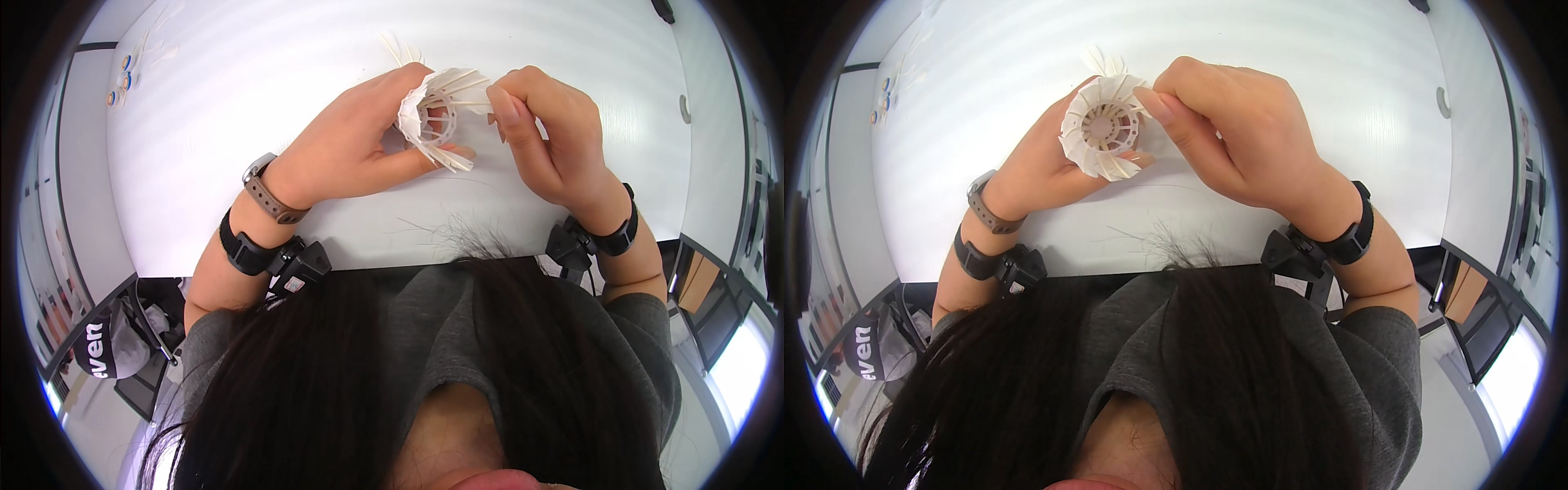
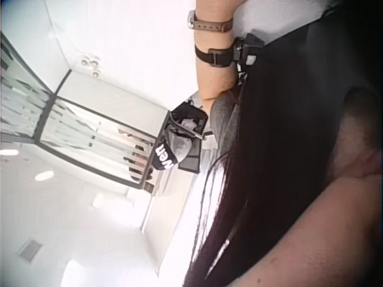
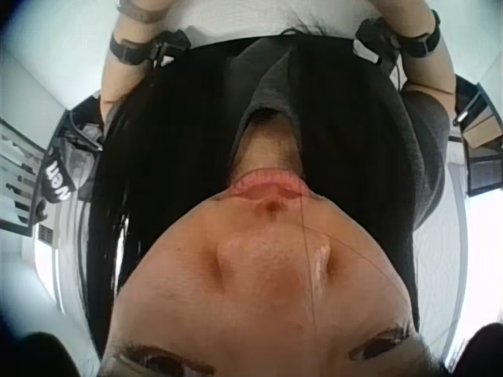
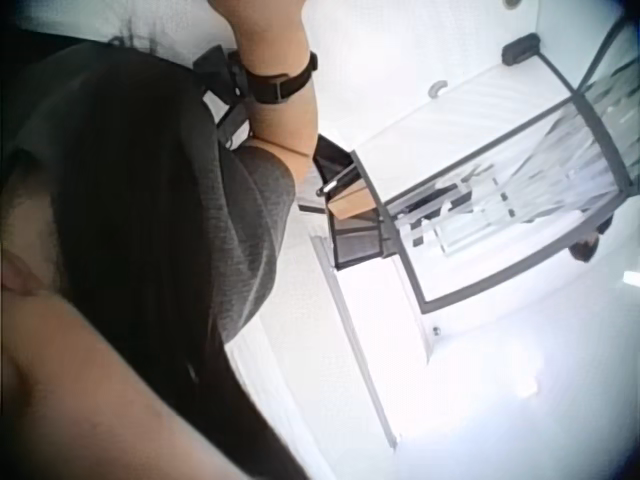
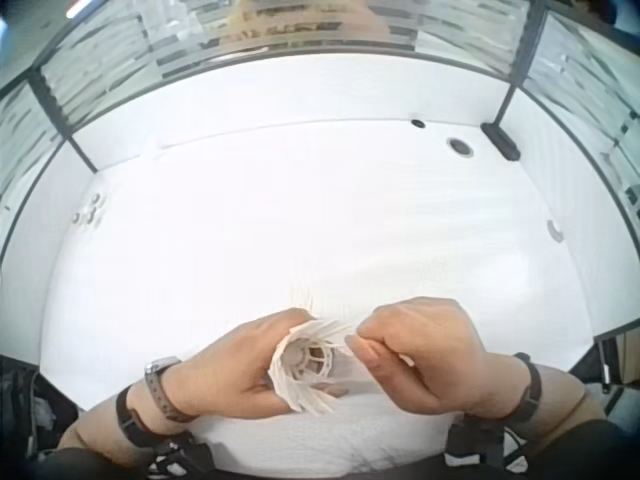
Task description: The person assembles a shuttlecock by hand by inserting a small stick into the base and then carefully fitting and pressing down the feathers into the collar.
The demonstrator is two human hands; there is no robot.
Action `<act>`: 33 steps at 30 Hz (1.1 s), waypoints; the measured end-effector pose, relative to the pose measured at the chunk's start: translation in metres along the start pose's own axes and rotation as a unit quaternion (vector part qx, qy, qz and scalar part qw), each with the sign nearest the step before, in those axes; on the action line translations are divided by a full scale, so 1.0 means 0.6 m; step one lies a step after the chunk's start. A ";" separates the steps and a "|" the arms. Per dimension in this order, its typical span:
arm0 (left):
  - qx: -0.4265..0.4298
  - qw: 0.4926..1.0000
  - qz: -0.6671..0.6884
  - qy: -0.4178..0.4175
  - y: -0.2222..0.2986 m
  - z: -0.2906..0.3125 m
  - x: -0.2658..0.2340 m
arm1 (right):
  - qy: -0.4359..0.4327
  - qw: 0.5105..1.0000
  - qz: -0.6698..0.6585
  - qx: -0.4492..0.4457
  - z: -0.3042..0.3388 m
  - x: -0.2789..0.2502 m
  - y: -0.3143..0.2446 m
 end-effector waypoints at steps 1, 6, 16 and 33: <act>0.001 1.000 0.001 -0.001 0.000 0.000 0.000 | -0.003 1.000 0.002 0.002 0.000 0.000 0.000; 0.007 1.000 0.012 0.000 -0.001 -0.001 0.002 | 0.003 1.000 0.006 -0.001 0.000 -0.001 0.000; 0.003 1.000 0.026 0.001 -0.002 0.000 0.003 | 0.019 1.000 0.012 0.014 -0.001 -0.003 0.003; 0.006 0.999 0.031 0.009 -0.001 -0.002 0.002 | 0.008 1.000 0.009 0.012 0.001 0.001 0.003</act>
Point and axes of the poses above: each hand's wrist, its own z-axis away from the middle knuckle, its own x-axis out of the palm, y = z × x, the point moved 8 cm from there along -z, towards the middle knuckle, and after that the axes turned 5 degrees about -z, right-handed, at the moved point
